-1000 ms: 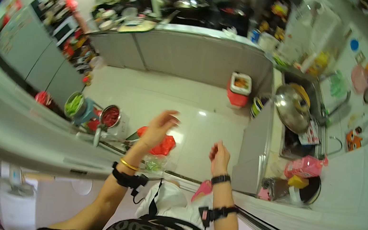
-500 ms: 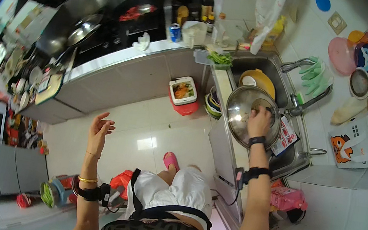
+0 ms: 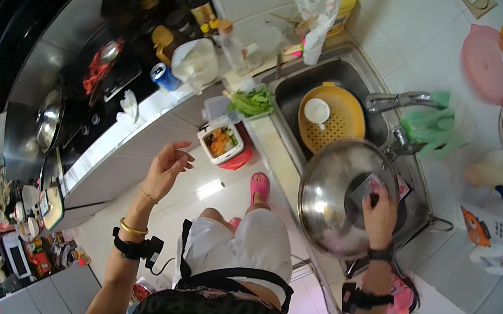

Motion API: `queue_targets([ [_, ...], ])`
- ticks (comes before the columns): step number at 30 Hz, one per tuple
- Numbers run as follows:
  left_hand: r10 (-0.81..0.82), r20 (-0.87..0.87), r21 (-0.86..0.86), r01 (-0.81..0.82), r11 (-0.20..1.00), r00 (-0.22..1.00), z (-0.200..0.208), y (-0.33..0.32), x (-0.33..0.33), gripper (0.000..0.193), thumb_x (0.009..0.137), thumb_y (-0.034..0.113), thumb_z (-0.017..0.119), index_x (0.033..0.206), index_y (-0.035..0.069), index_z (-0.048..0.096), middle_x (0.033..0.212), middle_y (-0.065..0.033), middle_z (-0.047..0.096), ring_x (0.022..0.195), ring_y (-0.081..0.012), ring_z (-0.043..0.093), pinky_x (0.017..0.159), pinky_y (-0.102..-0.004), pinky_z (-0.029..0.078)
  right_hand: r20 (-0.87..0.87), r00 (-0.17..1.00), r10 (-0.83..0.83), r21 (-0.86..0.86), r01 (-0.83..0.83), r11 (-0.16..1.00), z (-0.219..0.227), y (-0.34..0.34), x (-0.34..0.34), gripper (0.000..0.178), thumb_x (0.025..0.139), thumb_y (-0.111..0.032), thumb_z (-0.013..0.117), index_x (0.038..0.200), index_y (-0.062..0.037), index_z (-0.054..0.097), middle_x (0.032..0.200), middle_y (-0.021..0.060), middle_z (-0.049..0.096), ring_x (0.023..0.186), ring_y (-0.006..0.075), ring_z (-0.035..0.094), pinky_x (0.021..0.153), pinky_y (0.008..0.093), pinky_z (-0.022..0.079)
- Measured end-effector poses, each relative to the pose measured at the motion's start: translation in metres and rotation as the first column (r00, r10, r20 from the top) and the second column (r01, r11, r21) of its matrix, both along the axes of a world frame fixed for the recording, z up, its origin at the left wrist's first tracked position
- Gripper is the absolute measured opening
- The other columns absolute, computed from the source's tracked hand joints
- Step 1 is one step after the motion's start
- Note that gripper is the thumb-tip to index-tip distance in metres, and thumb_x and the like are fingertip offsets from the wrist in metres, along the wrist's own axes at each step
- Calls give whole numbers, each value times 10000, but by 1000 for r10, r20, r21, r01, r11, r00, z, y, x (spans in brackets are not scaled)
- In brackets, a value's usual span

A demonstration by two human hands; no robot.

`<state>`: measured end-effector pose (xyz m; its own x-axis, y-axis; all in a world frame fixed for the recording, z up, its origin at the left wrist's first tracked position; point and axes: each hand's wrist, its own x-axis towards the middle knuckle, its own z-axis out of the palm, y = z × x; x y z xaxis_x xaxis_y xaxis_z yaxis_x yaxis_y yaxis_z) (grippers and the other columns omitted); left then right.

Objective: Cooking meat in a frying pan and transferring it to a bowl.

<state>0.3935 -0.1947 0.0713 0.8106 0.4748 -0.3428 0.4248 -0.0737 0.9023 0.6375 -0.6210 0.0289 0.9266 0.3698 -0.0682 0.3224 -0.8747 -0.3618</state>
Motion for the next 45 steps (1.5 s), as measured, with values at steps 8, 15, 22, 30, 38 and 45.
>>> queue_targets([
  [8,-132,-4,-43,132,990,991,-1,-5,76,338,954,89,495,1285,25,464,1003,-90,637,883,-146,605,795,-274,486,-211,956,-205,-317,132,939,-46,-82,5,325,766,-139,664,1044,-16,549,1048,257,559,907,433,576,728,501,488],
  [15,-148,-135,-30,145,989,980,16,14,43,319,956,64,469,1269,8,469,1017,-103,637,926,-166,609,858,-305,499,-304,949,-78,-454,-72,888,-58,-90,15,424,748,-237,705,1047,26,560,893,270,637,907,412,619,786,476,508],
  [22,-79,-234,1,81,997,969,16,-10,15,325,927,67,473,1248,25,488,1012,-126,645,934,-192,649,855,-315,511,-340,889,308,-277,-407,870,4,19,24,241,792,-244,674,769,-7,637,739,203,628,721,380,617,633,458,481],
  [30,214,-231,15,-216,976,949,24,-9,-60,327,974,199,497,1256,33,489,1048,-127,639,940,-188,642,841,-318,504,-455,576,679,313,-610,727,49,210,-36,203,819,-185,689,802,-4,597,686,164,613,645,333,611,572,379,462],
  [38,509,-79,55,-507,860,857,10,3,-168,323,948,185,520,1229,27,513,1030,-149,655,917,-215,658,806,-319,515,-399,377,836,518,-659,545,36,316,-113,224,868,-174,665,817,40,620,632,80,621,562,125,574,523,281,440],
  [45,614,-81,4,-615,788,786,-40,-3,-291,324,957,185,518,1244,34,511,1017,-109,628,923,-173,621,830,-291,500,-563,311,766,502,-608,616,-22,344,-182,242,880,-210,647,791,15,629,607,70,622,536,122,569,536,267,448],
])
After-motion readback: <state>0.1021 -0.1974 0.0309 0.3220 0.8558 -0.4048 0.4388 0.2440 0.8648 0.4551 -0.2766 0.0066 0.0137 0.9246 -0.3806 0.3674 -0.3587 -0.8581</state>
